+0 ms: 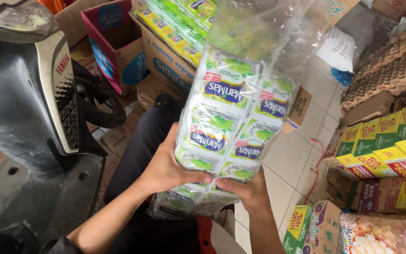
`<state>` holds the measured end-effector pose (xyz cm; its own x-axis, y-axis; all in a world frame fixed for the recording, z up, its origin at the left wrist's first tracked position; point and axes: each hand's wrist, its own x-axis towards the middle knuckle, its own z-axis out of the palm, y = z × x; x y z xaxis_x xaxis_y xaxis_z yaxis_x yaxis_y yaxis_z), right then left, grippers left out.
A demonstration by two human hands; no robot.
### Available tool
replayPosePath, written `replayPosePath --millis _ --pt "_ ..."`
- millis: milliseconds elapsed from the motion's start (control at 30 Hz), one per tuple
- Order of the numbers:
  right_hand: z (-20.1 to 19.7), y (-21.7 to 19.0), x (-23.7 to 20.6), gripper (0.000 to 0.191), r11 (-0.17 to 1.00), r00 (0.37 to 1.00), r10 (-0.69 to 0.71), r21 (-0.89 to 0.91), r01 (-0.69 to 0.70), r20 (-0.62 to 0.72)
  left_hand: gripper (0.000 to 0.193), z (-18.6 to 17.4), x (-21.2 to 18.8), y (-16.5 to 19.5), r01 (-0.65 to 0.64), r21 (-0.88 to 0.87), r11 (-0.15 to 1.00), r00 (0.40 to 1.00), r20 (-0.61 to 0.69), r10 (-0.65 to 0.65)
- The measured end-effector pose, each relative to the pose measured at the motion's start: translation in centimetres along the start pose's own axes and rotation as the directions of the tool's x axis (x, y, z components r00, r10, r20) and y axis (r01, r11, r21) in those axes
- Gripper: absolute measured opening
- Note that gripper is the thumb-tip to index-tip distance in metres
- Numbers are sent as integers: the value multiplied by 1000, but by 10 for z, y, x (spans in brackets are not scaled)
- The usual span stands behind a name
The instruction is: The person sits on the floor and unpacks multiple shrink-wrapped bundles of MariMas crackers, separating them into smaller stacks and placing them into a cardboard box. The person also briefly handles a plastic bag of snacks and a small cardboard box.
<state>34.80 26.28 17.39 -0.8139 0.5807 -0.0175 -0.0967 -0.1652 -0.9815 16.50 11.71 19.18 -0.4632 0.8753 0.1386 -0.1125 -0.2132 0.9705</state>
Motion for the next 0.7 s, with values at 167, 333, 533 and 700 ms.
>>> replayPosePath --millis 167,333,533,700 --pt "-7 3 4 80 989 996 -61 137 52 66 102 3 4 8 -103 -90 991 991 75 110" --pt "-17 15 14 84 974 991 -36 227 6 131 103 -4 14 3 -58 -209 976 981 172 95" --pt "-31 46 46 92 938 951 -113 346 7 287 96 -17 38 -21 28 -228 973 962 269 36" --pt "-37 75 67 99 881 907 -149 470 -60 395 93 -23 53 -43 66 -313 947 931 360 54"
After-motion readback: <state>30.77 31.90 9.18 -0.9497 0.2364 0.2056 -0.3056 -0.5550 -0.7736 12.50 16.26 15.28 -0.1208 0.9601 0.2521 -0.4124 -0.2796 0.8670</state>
